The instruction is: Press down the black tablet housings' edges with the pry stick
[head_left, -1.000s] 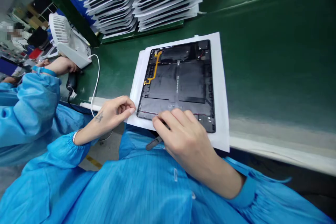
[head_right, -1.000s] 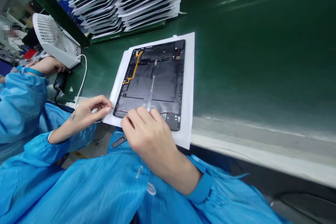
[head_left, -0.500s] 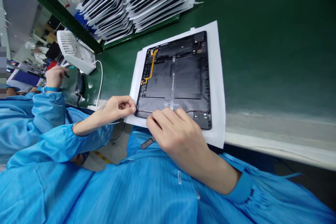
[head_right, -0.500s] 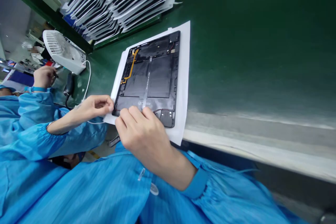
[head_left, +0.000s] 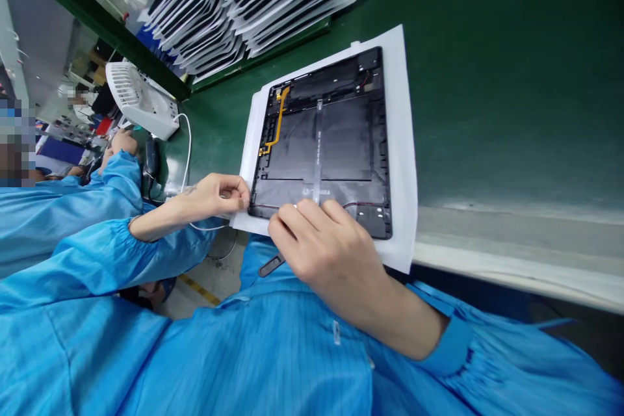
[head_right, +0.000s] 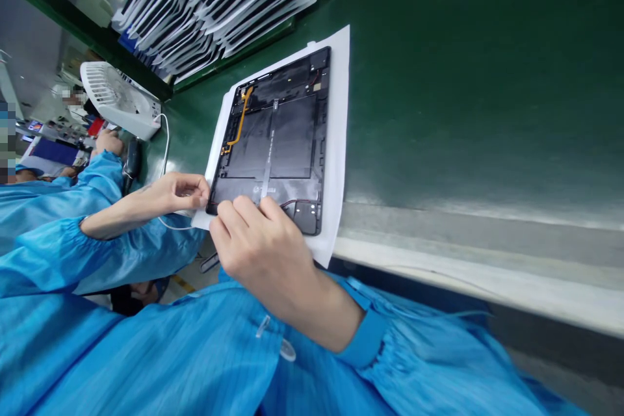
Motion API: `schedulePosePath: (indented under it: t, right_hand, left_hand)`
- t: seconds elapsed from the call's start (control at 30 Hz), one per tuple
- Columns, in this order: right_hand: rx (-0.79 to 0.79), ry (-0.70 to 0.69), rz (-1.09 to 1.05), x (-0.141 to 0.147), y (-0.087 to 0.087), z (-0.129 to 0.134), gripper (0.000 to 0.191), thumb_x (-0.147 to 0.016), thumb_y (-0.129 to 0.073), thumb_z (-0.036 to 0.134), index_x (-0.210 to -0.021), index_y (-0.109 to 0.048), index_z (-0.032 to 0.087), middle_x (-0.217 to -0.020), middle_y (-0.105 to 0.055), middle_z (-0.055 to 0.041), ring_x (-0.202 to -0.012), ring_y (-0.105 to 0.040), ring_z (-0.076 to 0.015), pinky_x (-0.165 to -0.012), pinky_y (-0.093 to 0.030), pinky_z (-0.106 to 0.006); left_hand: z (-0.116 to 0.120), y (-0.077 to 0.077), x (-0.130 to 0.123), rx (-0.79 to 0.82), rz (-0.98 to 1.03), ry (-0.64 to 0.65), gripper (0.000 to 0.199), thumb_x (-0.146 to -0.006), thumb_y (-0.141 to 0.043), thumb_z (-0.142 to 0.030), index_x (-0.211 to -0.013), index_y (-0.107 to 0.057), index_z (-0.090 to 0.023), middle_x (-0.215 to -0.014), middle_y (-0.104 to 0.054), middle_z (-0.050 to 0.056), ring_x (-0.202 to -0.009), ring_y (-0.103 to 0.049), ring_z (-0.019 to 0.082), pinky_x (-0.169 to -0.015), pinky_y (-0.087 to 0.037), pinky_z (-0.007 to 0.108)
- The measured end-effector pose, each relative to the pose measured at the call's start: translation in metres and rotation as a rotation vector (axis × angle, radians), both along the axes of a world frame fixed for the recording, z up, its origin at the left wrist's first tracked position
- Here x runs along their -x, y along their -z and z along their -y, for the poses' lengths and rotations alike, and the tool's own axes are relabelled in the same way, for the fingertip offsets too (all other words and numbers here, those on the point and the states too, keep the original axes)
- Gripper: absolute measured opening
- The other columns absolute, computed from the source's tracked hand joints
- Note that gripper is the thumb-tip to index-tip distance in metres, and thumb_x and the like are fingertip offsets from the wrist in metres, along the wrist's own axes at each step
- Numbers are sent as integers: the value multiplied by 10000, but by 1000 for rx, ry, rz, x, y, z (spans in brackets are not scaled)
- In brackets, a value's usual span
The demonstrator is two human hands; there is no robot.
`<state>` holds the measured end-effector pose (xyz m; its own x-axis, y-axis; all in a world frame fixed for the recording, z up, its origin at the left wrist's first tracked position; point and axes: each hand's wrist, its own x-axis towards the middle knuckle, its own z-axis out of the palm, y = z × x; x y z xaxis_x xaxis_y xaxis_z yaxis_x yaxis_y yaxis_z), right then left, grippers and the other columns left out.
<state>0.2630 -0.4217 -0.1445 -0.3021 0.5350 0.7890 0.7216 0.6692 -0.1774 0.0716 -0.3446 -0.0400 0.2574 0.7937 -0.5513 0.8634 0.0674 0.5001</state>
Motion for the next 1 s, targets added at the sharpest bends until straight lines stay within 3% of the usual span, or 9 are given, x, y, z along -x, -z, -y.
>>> schedulePosePath:
  t: [0.3,0.5,0.73,1.0]
  right_hand:
    - [3,-8,-19,0,-1,1,322,-984,-447,43,-732,-600,172,-691,-523,-29,-702,-349,-188,-665,-238,-343]
    - [25,-21,22,-1,-1,2,306,-989,-430,50,-759,-590,172,-716,-531,-38,-714,-357,-194,-676,-237,-347]
    - [82,-2,90,0,-5,3,253,-965,-463,54,-775,-564,186,-747,-536,-41,-724,-379,-208,-677,-239,-350]
    - [133,-25,293,-14,-11,5,75,-954,-563,117,-927,-615,164,-879,-614,-46,-789,-435,-210,-692,-275,-353]
  left_hand:
    - [-5,7,0,-5,-82,13,180,-650,-596,-335,-696,-576,-162,-629,-506,-40,-603,-409,92,-570,-305,206]
    - [-2,11,3,-38,-36,38,146,-655,-599,-303,-693,-571,-165,-609,-515,-43,-575,-425,92,-553,-312,206]
    - [-4,20,24,-410,111,9,325,-867,-590,-492,-824,-620,-171,-728,-586,-7,-679,-528,129,-619,-392,229]
    - [-8,31,30,-267,245,-50,386,-829,-615,-542,-848,-643,-157,-709,-645,10,-622,-570,130,-619,-462,244]
